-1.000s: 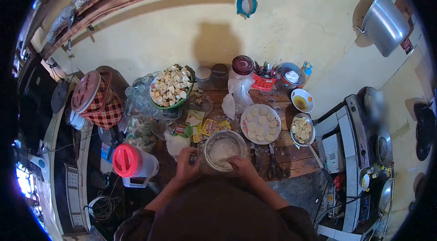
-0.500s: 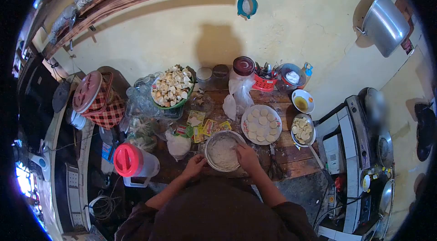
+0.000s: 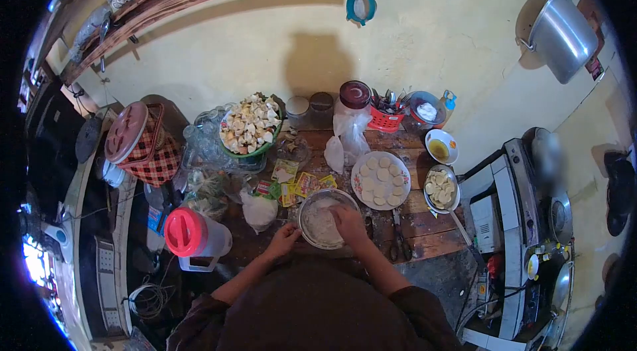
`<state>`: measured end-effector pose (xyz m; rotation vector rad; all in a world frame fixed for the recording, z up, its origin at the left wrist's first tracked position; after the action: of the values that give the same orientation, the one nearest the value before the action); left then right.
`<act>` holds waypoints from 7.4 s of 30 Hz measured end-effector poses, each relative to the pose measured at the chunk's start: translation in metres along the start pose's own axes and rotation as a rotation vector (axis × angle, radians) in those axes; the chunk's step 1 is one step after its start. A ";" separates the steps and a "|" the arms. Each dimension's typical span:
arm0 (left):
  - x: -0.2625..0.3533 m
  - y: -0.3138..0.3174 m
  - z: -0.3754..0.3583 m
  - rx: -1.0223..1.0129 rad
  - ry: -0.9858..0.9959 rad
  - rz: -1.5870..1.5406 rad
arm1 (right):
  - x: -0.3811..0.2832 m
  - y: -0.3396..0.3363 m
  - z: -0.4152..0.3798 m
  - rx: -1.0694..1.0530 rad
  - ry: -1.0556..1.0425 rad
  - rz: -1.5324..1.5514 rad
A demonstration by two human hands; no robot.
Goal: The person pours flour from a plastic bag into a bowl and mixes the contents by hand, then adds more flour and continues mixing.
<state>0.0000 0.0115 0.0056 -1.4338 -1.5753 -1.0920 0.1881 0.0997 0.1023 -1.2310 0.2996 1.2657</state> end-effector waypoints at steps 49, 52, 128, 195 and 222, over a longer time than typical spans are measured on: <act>0.005 0.003 -0.003 -0.067 -0.080 0.034 | 0.039 -0.022 0.005 0.008 0.153 -0.094; -0.002 0.001 0.000 -0.094 -0.047 -0.040 | 0.035 -0.032 0.014 -0.143 0.230 -0.068; 0.012 0.020 -0.009 -0.124 -0.229 -0.216 | 0.044 -0.003 -0.013 0.317 0.749 0.716; 0.031 0.034 -0.014 -0.106 -0.288 -0.337 | -0.015 -0.022 0.035 -0.505 -0.255 -0.134; 0.026 0.034 -0.012 -0.145 -0.243 -0.319 | 0.056 0.006 0.000 0.314 0.887 1.036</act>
<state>0.0302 0.0107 0.0379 -1.4886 -1.9835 -1.2742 0.2032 0.1293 0.0573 -1.3222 1.8904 1.3196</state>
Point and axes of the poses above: each hand's wrist, its own z-axis towards the middle knuckle, its own y-axis out of the palm, x = y × z, the point moved 4 cm from there along z, towards the middle knuckle, and after that the axes turned 7 degrees about z, right-handed, at the moved point
